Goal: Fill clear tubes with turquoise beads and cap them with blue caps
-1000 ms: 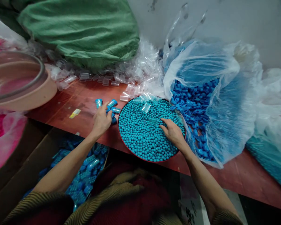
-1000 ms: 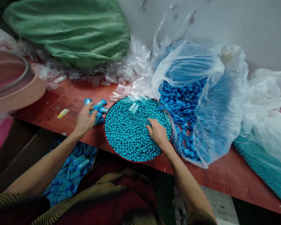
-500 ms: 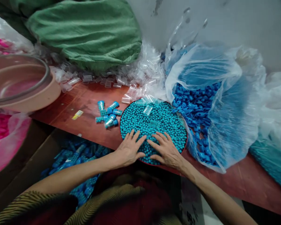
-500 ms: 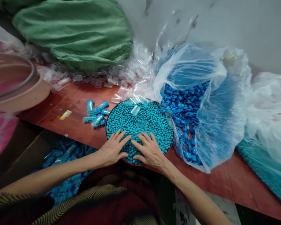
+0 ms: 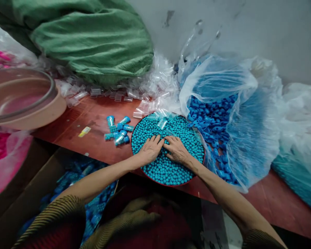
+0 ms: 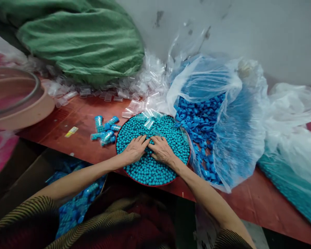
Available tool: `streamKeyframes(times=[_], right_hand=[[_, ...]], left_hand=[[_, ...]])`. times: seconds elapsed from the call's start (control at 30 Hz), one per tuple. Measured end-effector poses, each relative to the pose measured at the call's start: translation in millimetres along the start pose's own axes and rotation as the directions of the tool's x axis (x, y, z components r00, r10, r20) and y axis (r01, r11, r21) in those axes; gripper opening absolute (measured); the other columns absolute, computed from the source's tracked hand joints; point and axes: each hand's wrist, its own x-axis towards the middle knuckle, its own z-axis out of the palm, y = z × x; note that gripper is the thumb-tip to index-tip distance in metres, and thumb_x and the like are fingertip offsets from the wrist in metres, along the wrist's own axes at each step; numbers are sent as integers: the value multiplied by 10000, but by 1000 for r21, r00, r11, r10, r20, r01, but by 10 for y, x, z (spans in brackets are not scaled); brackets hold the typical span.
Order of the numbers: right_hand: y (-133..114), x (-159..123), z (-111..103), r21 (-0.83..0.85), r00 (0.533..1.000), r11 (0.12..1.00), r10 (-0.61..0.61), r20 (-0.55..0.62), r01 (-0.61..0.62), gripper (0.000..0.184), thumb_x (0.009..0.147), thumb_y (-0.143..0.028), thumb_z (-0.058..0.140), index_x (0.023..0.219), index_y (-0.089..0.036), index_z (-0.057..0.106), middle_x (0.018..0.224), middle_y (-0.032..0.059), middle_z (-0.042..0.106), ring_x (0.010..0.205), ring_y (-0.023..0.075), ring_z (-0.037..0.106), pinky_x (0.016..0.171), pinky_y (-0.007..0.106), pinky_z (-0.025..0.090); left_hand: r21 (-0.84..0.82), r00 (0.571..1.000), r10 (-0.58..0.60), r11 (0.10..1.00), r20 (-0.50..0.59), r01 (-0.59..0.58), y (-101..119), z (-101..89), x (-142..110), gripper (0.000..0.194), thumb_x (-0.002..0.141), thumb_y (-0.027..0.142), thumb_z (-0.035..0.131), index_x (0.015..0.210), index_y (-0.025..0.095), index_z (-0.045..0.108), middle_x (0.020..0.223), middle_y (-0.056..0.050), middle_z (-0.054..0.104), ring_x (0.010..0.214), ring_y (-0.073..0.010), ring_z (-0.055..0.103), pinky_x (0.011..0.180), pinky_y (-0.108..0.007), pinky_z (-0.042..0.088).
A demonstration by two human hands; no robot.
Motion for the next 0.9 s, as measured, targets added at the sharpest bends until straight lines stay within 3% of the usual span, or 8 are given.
streamKeyframes(times=[0.1, 0.2, 0.33, 0.43, 0.57, 0.7, 0.83, 0.9], right_hand=[[-33, -53, -132, 21, 995, 999, 46, 83, -47, 481, 735, -227, 602, 1212, -181, 570, 1369, 174, 429, 1260, 370, 362, 969, 575, 326], [39, -44, -319, 83, 991, 996, 31, 134, -42, 488, 749, -149, 546, 1228, -237, 572, 1351, 132, 467, 1214, 318, 450, 958, 513, 381], [342, 300, -464, 158, 980, 969, 196, -37, -188, 402, 832, -147, 444, 1192, -221, 608, 1237, 106, 558, 1059, 229, 571, 902, 365, 458], [585, 678, -414, 149, 888, 912, 408, -214, -383, 457, 858, -231, 469, 1303, -139, 512, 1265, 175, 524, 1116, 286, 531, 913, 402, 452], [792, 866, -210, 158, 871, 903, 427, -242, -398, 447, 843, -242, 501, 1271, -118, 531, 1216, 166, 575, 1104, 307, 522, 945, 440, 427], [874, 573, -54, 270, 876, 909, 389, -284, -317, 404, 826, -201, 497, 1224, -175, 557, 1187, 107, 596, 1081, 248, 548, 941, 398, 443], [713, 192, -51, 235, 809, 877, 478, -342, -419, 382, 864, -272, 469, 1219, -159, 552, 1127, 136, 613, 1046, 272, 563, 877, 412, 459], [546, 105, -73, 182, 805, 865, 502, -317, -468, 409, 876, -334, 475, 1232, -143, 534, 1059, 147, 639, 995, 283, 575, 845, 408, 458]], left_hand=[[-61, 997, 69, 996, -34, -71, -11, -71, -78, 575, 777, 66, 435, 1343, 163, 417, 1407, -159, 406, 1298, -310, 376, 1003, -494, 396], [-159, 987, 74, 982, -140, -96, -148, -206, -18, 445, 790, 54, 413, 1189, 180, 564, 1261, -120, 537, 1187, -235, 486, 993, -399, 423], [-279, 911, -242, 949, -334, 150, -489, -390, 444, 393, 870, 157, 399, 1244, 125, 516, 1237, -144, 546, 1165, -238, 496, 1011, -399, 395], [-364, 890, -392, 884, -232, 294, -659, -408, 853, 529, 894, 275, 440, 1365, 49, 353, 1316, -207, 495, 1233, -270, 456, 1025, -422, 369], [-318, 935, -281, 926, -217, 204, -636, -269, 1052, 490, 893, 325, 456, 1331, 110, 416, 1339, -160, 502, 1276, -276, 418, 1068, -461, 310], [-327, 964, -123, 944, -235, 40, -542, -154, 933, 503, 870, 326, 497, 1313, 97, 435, 1357, -160, 474, 1300, -258, 389, 1099, -421, 295], [-390, 962, -104, 921, -251, -2, -500, -171, 787, 482, 885, 318, 471, 1300, 73, 447, 1311, -165, 498, 1250, -235, 436, 1081, -385, 334], [-393, 962, -86, 919, -258, -23, -476, -185, 716, 498, 885, 327, 476, 1315, 81, 433, 1314, -166, 492, 1247, -234, 438, 1078, -389, 341]])
